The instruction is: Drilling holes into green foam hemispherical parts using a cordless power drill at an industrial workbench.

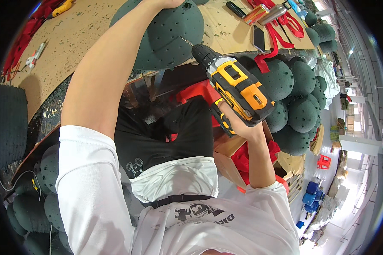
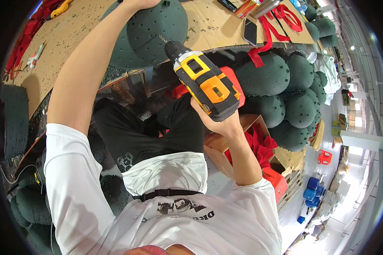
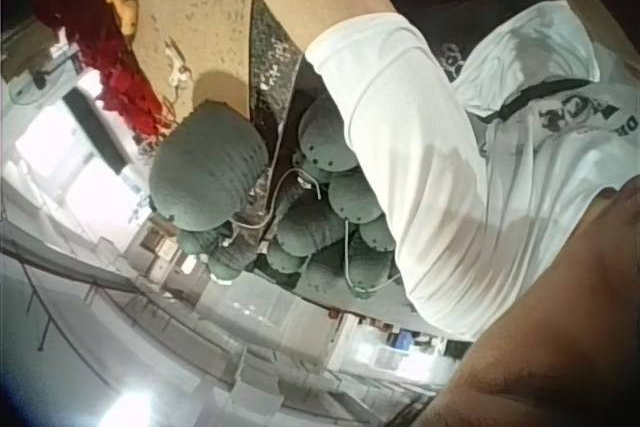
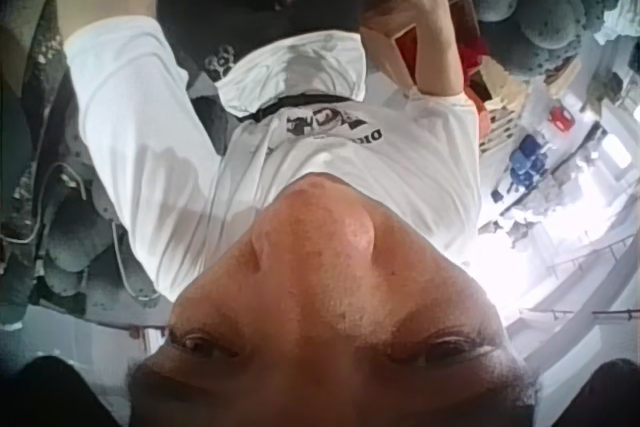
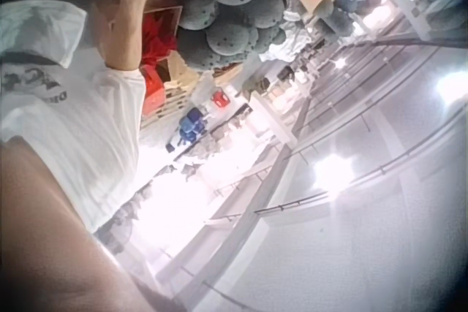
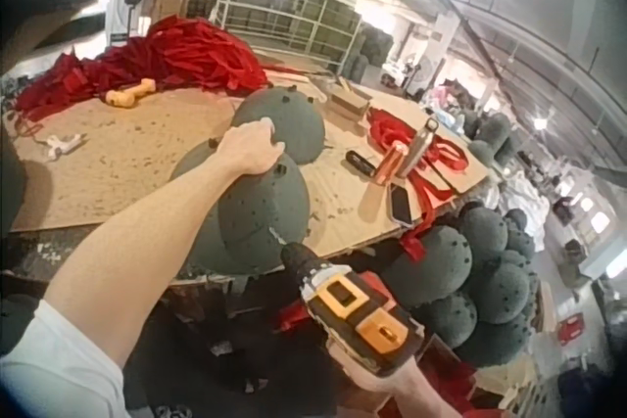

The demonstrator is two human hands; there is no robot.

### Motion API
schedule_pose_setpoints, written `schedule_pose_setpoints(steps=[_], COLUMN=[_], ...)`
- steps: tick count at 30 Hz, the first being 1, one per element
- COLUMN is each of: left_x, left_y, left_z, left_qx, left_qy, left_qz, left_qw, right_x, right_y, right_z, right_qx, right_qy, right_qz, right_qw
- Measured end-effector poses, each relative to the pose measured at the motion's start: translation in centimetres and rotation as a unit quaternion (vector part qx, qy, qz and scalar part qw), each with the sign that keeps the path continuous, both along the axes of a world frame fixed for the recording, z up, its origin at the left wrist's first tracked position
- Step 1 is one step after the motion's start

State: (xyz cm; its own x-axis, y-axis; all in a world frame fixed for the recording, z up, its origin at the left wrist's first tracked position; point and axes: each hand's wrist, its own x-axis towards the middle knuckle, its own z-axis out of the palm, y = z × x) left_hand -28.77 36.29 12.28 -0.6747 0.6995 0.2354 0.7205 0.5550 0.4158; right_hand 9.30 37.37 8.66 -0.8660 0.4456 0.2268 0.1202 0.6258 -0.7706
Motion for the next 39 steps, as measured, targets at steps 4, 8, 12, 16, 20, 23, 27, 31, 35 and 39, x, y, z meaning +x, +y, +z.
schedule_pose_setpoints(steps=[4,8,12,16,20,23,27,31,35,39], left_x=[0.1,0.4,0.3,0.2,0.1,0.0,0.0,0.3,-0.2,-1.7], left_y=[-0.1,-0.3,-0.3,0.0,0.1,0.1,0.2,0.0,0.0,1.8], left_z=[0.2,0.1,0.0,0.1,0.0,-0.2,-0.3,0.0,-0.5,-2.4], left_qx=[-0.009,0.006,-0.007,-0.017,-0.024,-0.021,-0.016,-0.012,0.020,0.058], left_qy=[-0.014,-0.003,0.003,0.008,-0.006,0.002,0.002,0.008,0.021,0.014], left_qz=[-0.001,-0.007,-0.012,-0.013,-0.010,-0.012,-0.012,-0.011,-0.015,0.010], left_qw=[1.000,1.000,1.000,1.000,1.000,1.000,1.000,1.000,0.999,0.998], right_x=[-0.2,-0.6,-0.9,-1.3,-2.2,-2.5,-2.7,-4.8,-8.9,-8.4], right_y=[-0.3,-0.4,-0.6,-0.8,-0.7,-0.8,-0.6,-0.2,0.8,2.1], right_z=[0.6,1.3,2.3,3.7,5.5,6.5,7.9,7.8,4.8,4.6], right_qx=[-0.003,0.055,0.106,0.077,0.167,0.174,0.337,0.324,0.212,0.140], right_qy=[-0.015,-0.025,-0.048,-0.070,-0.043,-0.064,-0.118,-0.063,-0.051,-0.046], right_qz=[-0.010,-0.002,-0.003,-0.012,0.042,0.047,0.077,0.082,0.086,0.079], right_qw=[1.000,0.998,0.993,0.995,0.984,0.982,0.931,0.940,0.972,0.986])
